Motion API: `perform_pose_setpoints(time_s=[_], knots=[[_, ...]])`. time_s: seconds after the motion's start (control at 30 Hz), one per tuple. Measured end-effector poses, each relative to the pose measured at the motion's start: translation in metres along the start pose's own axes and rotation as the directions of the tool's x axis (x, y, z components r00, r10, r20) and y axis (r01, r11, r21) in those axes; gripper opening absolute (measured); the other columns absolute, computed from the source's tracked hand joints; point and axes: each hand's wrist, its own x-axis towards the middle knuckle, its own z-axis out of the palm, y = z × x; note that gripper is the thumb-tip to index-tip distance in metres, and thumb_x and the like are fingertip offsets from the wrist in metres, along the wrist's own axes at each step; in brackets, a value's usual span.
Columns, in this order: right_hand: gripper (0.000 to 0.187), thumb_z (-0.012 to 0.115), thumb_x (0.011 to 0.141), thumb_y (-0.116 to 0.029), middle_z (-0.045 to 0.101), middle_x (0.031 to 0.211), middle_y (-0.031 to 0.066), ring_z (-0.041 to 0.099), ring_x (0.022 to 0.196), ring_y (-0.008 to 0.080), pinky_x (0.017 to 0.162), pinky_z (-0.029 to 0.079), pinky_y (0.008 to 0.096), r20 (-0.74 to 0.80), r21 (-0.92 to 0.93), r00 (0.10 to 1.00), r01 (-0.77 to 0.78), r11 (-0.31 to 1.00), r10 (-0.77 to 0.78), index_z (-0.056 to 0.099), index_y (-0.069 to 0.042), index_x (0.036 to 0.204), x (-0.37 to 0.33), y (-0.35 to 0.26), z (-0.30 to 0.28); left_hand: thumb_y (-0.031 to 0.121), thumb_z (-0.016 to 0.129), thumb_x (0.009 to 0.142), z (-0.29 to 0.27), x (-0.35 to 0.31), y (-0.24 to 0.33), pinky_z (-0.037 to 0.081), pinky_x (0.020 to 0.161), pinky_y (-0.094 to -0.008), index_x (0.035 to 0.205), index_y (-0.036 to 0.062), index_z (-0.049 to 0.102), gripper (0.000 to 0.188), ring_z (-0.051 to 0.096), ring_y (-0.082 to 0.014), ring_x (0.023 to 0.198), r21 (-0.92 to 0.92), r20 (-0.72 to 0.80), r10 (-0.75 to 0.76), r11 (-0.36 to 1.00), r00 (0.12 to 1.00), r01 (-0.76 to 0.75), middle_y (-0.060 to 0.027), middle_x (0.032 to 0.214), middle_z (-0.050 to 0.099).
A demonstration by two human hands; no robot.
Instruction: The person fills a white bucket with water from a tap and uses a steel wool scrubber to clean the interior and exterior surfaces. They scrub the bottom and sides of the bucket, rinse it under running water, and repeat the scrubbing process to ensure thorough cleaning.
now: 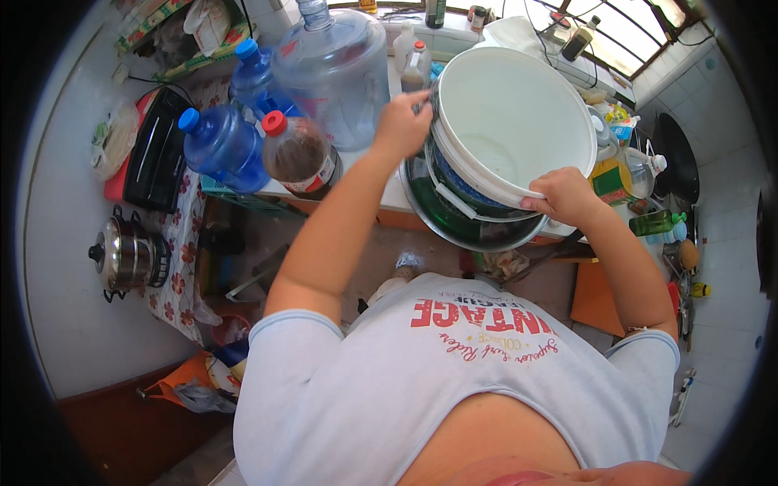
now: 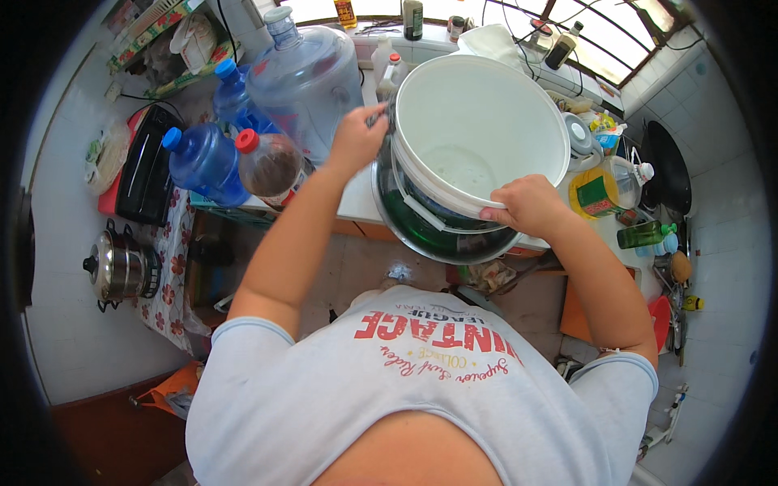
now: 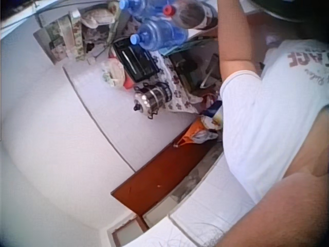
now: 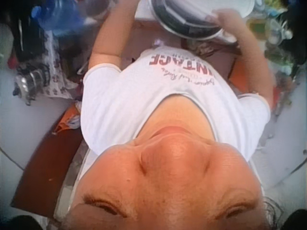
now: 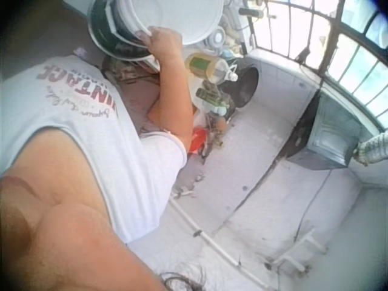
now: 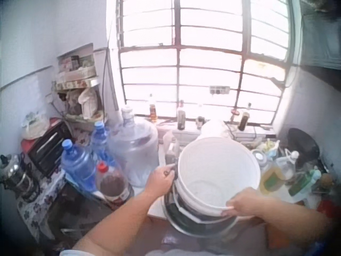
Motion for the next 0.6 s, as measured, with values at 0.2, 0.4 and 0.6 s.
perform_pose_setpoints(time_s=[0.2, 0.4, 0.6], knots=[[0.043, 0.056, 0.091, -0.050, 0.063, 0.067, 0.0106, 0.063, 0.069, 0.0336, 0.062, 0.048, 0.0442, 0.017, -0.027, 0.999, -0.051, 0.998, 0.051, 0.064, -0.011, 0.074, 0.002, -0.007, 0.002, 0.021, 0.061, 0.088, 0.003, 0.027, -0.013, 0.051, 0.083, -0.0331, 0.115, 0.0004, 0.067, 0.035, 0.068, -0.0269, 0.094, -0.084, 0.141, -0.117, 0.988, 0.983, 0.129, -0.0213, 0.106, 0.069], [0.042, 0.055, 0.092, -0.049, 0.063, 0.068, 0.0108, 0.063, 0.070, 0.0336, 0.062, 0.048, 0.0444, 0.021, -0.023, 0.999, -0.049, 0.999, 0.049, 0.064, -0.011, 0.075, 0.001, -0.007, 0.002, 0.021, 0.061, 0.086, 0.006, -0.049, 0.020, 0.050, 0.082, -0.0435, 0.113, 0.0009, 0.066, 0.034, 0.062, -0.0389, 0.095, -0.061, 0.014, 0.010, 0.998, 1.000, -0.009, -0.0232, 0.102, 0.064], [0.042, 0.055, 0.092, -0.047, 0.062, 0.067, 0.0116, 0.062, 0.070, 0.0340, 0.062, 0.048, 0.0447, -0.006, -0.036, 0.999, -0.037, 0.999, 0.037, 0.064, -0.010, 0.074, 0.002, -0.007, 0.002, 0.014, 0.062, 0.086, 0.030, -0.114, 0.068, 0.051, 0.073, -0.0428, 0.118, -0.0047, 0.060, 0.037, 0.061, -0.0383, 0.085, -0.001, -0.041, 0.103, 0.995, 0.994, -0.103, -0.0208, 0.096, 0.058]])
